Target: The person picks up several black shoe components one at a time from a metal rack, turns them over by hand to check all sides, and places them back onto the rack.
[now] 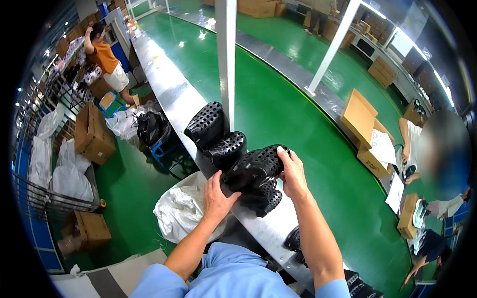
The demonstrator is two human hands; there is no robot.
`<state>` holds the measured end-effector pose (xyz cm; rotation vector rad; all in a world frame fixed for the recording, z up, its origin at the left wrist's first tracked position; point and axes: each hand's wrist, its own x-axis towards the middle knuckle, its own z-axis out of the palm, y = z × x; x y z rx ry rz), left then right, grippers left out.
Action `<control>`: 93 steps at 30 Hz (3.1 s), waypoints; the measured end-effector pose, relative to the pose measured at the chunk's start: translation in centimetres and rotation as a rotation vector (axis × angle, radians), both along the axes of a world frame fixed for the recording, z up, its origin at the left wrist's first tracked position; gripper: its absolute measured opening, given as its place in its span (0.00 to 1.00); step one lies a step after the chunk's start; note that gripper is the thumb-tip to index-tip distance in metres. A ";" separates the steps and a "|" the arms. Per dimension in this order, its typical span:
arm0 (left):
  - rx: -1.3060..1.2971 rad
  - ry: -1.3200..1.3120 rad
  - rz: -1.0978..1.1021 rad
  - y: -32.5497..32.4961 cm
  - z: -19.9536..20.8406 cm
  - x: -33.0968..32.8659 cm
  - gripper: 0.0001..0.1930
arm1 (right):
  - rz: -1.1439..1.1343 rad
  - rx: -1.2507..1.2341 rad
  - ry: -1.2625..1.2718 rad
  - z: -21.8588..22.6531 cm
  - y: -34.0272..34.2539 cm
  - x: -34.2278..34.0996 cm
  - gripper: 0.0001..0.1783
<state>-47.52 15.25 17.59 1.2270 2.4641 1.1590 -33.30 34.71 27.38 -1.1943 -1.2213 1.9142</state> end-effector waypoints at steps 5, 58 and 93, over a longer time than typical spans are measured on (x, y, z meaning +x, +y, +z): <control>0.016 -0.057 -0.007 0.9 -0.7 0.0 0.47 | 0.044 0.644 -0.759 -0.8 -1.6 -2.7 0.43; -0.043 -0.004 -0.083 2.1 -3.0 -1.7 0.43 | -0.144 0.414 -0.456 -9.3 -9.6 4.5 0.19; -0.149 -0.398 -0.560 -4.2 6.1 4.0 0.09 | -0.911 -0.247 -0.796 -16.8 -24.6 34.4 0.43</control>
